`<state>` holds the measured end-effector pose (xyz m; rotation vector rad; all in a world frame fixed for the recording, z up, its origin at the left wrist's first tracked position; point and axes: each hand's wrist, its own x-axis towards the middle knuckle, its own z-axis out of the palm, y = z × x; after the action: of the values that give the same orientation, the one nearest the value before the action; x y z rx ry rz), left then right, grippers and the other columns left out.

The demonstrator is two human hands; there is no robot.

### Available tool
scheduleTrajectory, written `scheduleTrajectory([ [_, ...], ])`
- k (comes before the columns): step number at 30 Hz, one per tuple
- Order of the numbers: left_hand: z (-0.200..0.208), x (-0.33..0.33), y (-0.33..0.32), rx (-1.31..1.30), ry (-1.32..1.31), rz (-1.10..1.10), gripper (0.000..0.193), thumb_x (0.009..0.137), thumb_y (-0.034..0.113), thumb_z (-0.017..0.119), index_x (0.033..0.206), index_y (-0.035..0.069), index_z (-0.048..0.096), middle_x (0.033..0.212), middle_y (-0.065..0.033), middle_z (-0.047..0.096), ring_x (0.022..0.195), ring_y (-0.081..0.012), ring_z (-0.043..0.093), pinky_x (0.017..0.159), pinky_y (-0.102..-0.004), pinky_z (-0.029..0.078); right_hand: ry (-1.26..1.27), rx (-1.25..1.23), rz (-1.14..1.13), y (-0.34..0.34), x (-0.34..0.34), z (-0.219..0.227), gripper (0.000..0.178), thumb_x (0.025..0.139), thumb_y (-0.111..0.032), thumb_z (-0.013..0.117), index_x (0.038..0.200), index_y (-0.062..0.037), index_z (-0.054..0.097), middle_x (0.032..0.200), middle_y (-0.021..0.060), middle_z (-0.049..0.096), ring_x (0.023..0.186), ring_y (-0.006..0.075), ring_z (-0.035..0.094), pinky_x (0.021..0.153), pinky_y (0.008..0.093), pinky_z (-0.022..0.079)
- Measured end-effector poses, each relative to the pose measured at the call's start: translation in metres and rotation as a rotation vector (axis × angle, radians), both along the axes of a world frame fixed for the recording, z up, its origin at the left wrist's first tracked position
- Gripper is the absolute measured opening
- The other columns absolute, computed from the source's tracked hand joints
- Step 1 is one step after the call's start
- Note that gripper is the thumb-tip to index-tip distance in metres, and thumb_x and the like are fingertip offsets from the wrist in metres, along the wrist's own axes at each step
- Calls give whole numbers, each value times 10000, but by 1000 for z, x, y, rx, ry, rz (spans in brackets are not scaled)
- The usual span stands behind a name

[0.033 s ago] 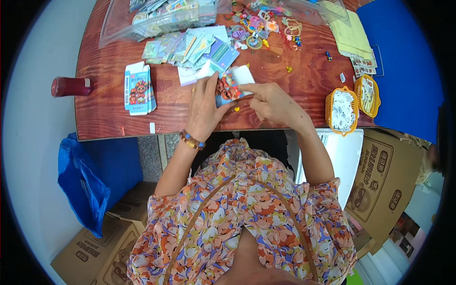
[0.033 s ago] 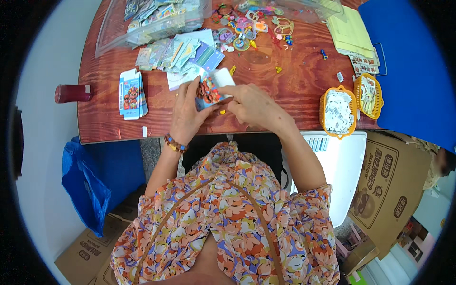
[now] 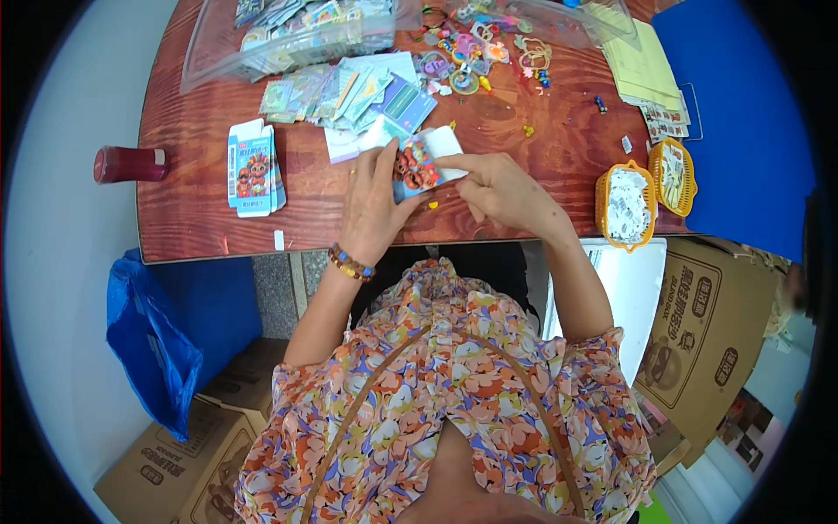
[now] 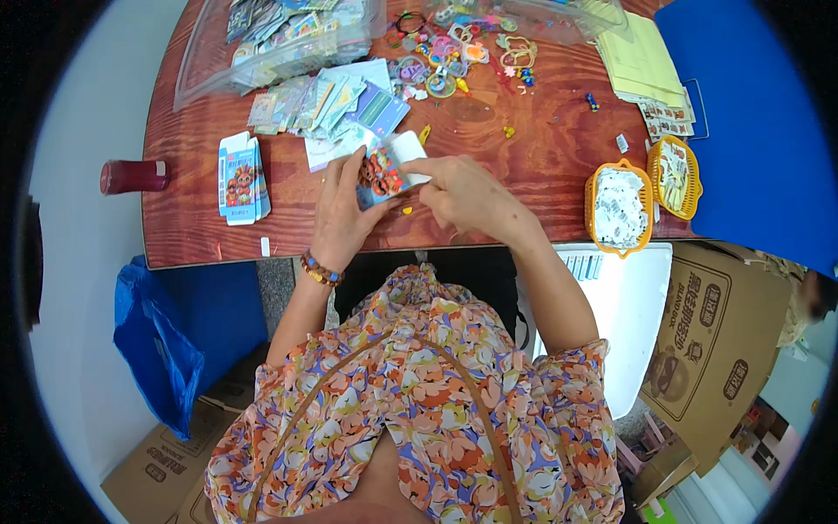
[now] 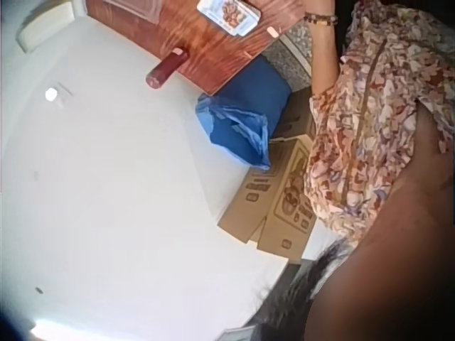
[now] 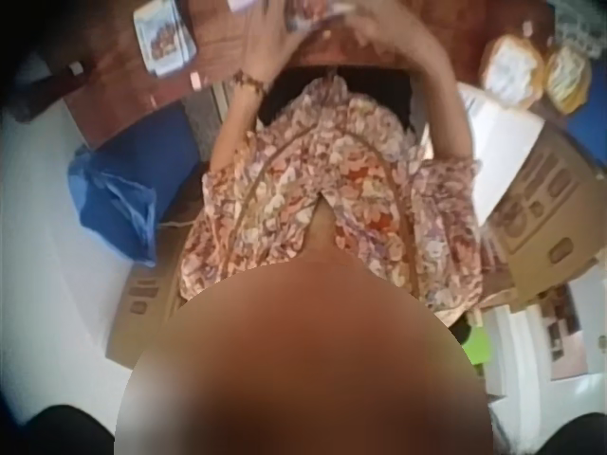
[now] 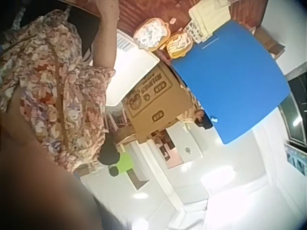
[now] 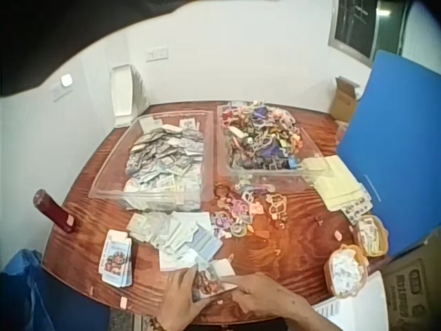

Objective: Packaging small toys and cards into boxes at a factory workbench.

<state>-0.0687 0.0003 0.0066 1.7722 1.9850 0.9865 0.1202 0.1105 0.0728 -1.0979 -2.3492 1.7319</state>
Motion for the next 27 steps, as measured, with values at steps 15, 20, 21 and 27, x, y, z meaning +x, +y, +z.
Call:
scheduleTrajectory([
  [15,-1,12,-13,-33,-85,41,815,699,228,881,1354,-2,453,1179,-217,514,1103,-415,536,929,-470,473,-193,892,-364,126,-22,-86,292,883,-349,656,1046,-117,726,1029,80,632,912,273,654,774,421,508],
  [20,1,4,-12,-37,-106,56,821,712,243,876,1368,1,446,1192,-207,528,1096,-405,550,921,-465,480,-116,837,-355,117,2,-86,268,883,-342,662,1019,-126,743,1017,70,637,930,253,654,788,396,508],
  [21,3,5,-10,-49,-102,53,823,712,244,876,1370,2,444,1190,-203,533,1095,-399,552,914,-464,482,-111,795,-372,114,7,-83,247,886,-311,672,1004,-107,747,1006,69,636,929,241,654,787,377,507],
  [27,6,10,3,-2,-90,20,830,706,246,877,1372,3,445,1174,-193,544,1073,-381,563,900,-454,484,253,506,-390,118,35,-68,146,895,-145,690,976,-39,747,1030,56,646,953,177,634,826,304,501],
])
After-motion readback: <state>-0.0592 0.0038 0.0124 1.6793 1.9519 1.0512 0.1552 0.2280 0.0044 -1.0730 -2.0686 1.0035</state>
